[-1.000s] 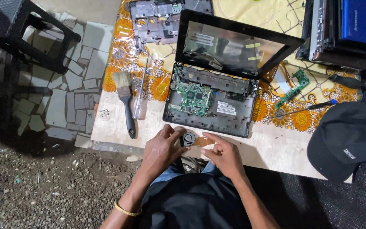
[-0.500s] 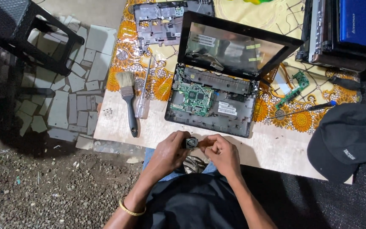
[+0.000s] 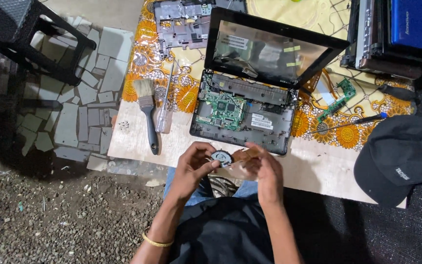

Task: The person handles a small circular component with an attached ribbon cable and places it onto the motherboard of an open laptop. They press and adjust the component to secure it in place.

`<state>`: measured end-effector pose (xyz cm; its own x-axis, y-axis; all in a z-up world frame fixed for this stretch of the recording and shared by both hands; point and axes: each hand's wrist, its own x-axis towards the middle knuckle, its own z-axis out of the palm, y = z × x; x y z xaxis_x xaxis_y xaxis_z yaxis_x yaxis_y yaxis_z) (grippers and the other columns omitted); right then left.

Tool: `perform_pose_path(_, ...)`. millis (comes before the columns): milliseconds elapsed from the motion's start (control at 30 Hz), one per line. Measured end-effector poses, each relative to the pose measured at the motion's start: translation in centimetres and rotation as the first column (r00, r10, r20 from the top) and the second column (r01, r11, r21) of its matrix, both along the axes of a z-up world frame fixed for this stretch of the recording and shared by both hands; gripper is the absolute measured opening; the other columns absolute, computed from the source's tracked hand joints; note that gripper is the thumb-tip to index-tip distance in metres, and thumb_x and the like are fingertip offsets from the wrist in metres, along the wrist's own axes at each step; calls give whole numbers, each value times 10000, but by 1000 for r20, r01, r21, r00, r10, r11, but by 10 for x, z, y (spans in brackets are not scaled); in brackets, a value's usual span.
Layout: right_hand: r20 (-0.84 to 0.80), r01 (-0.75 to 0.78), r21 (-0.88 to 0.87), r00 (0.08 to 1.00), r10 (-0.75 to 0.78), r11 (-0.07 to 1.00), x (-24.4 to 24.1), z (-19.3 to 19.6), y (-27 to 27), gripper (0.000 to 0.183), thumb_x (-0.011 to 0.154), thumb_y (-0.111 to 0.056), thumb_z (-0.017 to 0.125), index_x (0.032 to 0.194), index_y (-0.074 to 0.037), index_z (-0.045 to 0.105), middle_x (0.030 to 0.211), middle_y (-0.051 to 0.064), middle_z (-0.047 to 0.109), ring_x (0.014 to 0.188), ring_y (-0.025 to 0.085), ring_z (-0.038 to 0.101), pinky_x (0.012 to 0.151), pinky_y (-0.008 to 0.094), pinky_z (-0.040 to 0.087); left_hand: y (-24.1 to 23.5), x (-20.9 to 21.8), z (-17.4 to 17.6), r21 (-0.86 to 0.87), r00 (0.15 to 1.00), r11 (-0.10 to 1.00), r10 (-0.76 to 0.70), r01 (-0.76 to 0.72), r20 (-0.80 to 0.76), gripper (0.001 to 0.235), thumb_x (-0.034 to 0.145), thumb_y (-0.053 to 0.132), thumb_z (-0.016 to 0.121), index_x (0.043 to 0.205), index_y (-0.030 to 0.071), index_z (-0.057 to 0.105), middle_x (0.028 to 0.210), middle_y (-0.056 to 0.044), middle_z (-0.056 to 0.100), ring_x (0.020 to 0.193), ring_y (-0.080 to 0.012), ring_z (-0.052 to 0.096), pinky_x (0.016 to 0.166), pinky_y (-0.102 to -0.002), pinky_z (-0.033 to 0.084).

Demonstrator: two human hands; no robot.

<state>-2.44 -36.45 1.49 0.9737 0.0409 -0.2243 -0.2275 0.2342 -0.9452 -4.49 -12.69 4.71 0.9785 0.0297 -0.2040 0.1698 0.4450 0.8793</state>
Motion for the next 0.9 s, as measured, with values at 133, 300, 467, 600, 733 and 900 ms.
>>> perform_pose_path(133, 81, -208, 51, 976, 203, 977, -7, -3, 32, 557, 1027, -191, 503, 1460, 104, 693, 1506, 300, 678, 1427, 394, 595, 1184, 507, 459, -33, -2, -11, -304, 999, 952, 23, -29, -23, 377, 960, -33, 815, 1297, -34, 648, 946, -155, 729, 827, -259, 787, 715, -371, 688)
perform_pose_path(300, -222, -199, 55, 953, 206, 979, 4, 84, 68, 513, 1002, -264, 626, 1458, -46, 713, 1123, 143, 697, 912, 213, 634, 787, 345, 506, -37, -1, 18, 16, 996, 997, 75, -76, 55, 359, 975, -37, 811, 1330, -28, 759, 1030, -163, 735, 938, -250, 769, 722, -391, 679)
perform_pose_path(467, -307, -195, -29, 935, 177, 980, -16, 21, 54, 563, 1122, -445, 628, 1491, -22, 582, 1425, 249, 522, 1280, 435, 465, 1051, 546, 473, -27, -10, 10, 400, 989, 909, 72, -117, 127, 438, 871, 33, 915, 1303, 84, 862, 992, -119, 670, 890, -182, 636, 737, -322, 607)
perform_pose_path(600, -363, 14, -157, 929, -71, 987, -22, 33, 51, 321, 1058, -358, 778, 1110, -42, 791, 893, 119, 673, 726, 261, 722, 634, 367, 601, -23, -14, 17, 292, 994, 951, 105, -107, 21, 396, 927, 46, 870, 1319, 10, 827, 919, -165, 748, 819, -204, 665, 763, -358, 626)
perform_pose_path(733, -396, 52, -147, 912, -107, 988, -16, 12, 29, 340, 1125, -311, 676, 1199, 6, 776, 867, 185, 698, 706, 284, 722, 614, 353, 595, -13, -19, 6, 8, 984, 997, 75, -75, -163, 498, 923, -151, 531, 1367, -55, 735, 992, -208, 739, 770, -258, 750, 687, -358, 675)
perform_pose_path(900, -296, 9, -159, 953, -57, 987, -9, 19, 22, 373, 1010, -172, 814, 1313, 45, 783, 993, 291, 826, 815, 337, 833, 660, 372, 673, -8, -19, -14, 122, 981, 988, 118, -100, -156, 502, 909, -129, 628, 1395, -63, 731, 1131, -235, 782, 941, -245, 754, 830, -412, 657)
